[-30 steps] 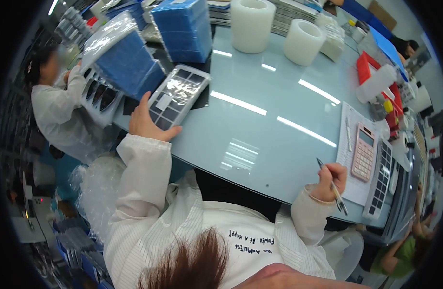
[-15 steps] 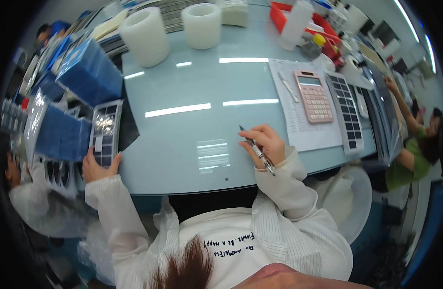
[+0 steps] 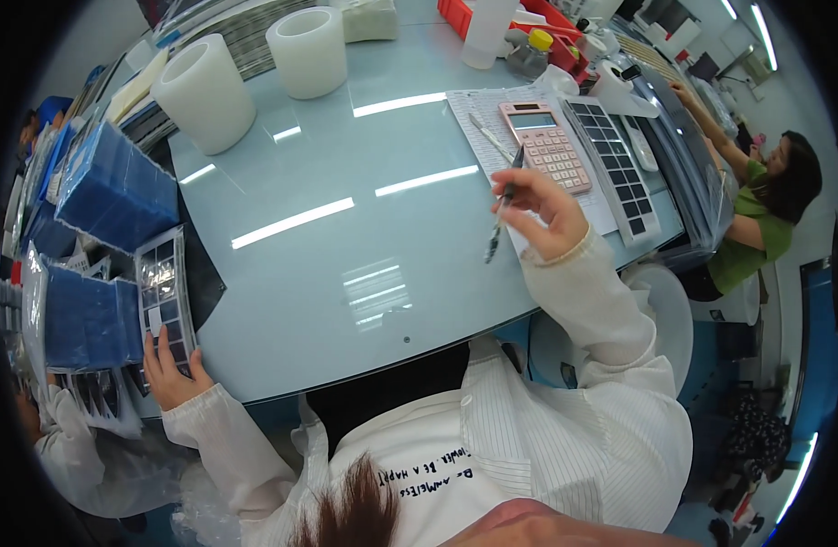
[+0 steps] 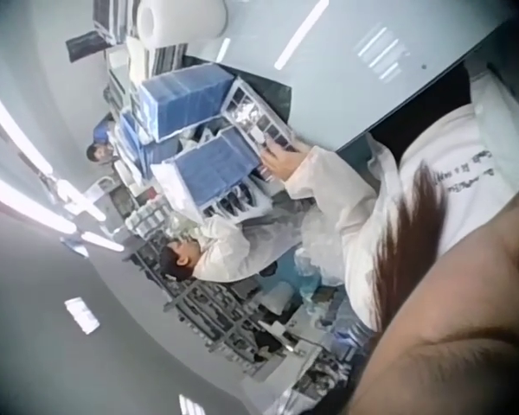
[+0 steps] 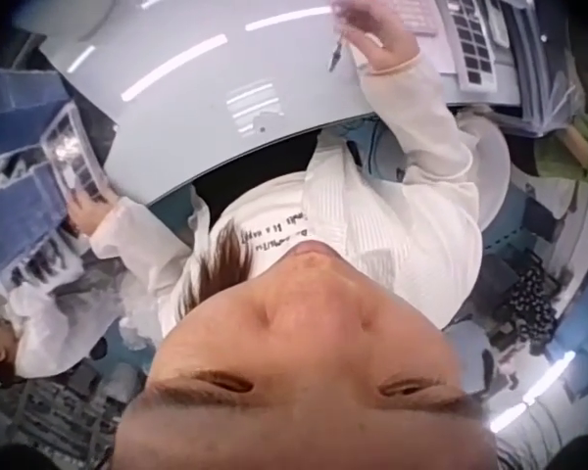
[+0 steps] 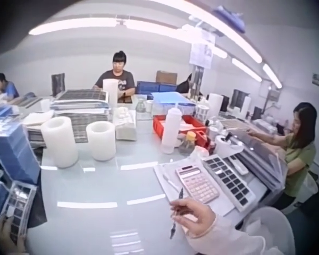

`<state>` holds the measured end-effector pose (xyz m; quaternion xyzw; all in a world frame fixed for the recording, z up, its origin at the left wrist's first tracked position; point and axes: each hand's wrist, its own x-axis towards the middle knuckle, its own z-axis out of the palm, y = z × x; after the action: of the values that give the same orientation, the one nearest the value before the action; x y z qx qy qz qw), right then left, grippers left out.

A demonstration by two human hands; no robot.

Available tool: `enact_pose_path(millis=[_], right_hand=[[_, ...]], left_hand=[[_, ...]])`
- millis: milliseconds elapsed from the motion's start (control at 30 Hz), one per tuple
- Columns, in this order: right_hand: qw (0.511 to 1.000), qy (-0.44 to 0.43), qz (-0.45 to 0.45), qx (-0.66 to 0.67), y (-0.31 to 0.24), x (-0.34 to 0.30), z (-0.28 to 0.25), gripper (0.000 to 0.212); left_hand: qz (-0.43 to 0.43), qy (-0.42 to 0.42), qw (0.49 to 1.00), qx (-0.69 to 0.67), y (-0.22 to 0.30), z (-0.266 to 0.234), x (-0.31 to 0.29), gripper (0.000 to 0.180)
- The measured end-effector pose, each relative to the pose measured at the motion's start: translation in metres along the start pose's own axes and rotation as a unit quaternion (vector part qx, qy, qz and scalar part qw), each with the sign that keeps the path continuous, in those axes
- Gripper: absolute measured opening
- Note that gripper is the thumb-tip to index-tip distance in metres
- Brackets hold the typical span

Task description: The recorder writes on small adhesive labels using a pen and applies them to specific sections on component sheets.

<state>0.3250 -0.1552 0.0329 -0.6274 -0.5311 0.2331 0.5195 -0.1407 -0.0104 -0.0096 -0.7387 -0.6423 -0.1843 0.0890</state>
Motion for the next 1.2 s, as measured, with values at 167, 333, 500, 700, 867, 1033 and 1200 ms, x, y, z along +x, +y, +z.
enact_pose_path(millis=[167, 333, 500, 700, 867, 1033, 1200], right_hand=[[0.969, -0.026, -0.040, -0.244, 0.015, 0.027, -0.020, 0.027], [0.884, -0.038, -0.056, -0.462, 0.050, 0.022, -0.015, 0.025], [0.877, 0.116, -0.126, -0.450, 0.055, -0.010, -0.067, 0.040], [0.825, 0.222, 0.107, -0.509, 0.072, -0.053, -0.182, 0.091], [0.829, 0.162, 0.334, -0.418, 0.092, -0.020, -0.202, 0.130], [0.779, 0.067, 0.448, -0.433, 0.088, -0.007, -0.201, 0.144], [0.783, 0.099, 0.443, -0.426, 0.092, -0.013, -0.208, 0.140]], left_hand=[[0.057, 0.075, 0.995, -0.035, 0.018, -0.012, -0.005, 0.059], [0.138, 0.073, 0.970, -0.185, 0.080, -0.032, -0.018, 0.043], [0.193, 0.052, 0.958, -0.205, 0.099, -0.027, -0.020, 0.037], [0.228, 0.030, 0.947, -0.226, 0.107, -0.020, -0.015, 0.036], [0.274, 0.006, 0.927, -0.257, 0.132, -0.024, -0.010, 0.038], [0.312, -0.016, 0.913, -0.263, 0.154, -0.039, -0.013, 0.039], [0.381, -0.132, 0.838, -0.367, 0.192, -0.048, -0.004, 0.042]])
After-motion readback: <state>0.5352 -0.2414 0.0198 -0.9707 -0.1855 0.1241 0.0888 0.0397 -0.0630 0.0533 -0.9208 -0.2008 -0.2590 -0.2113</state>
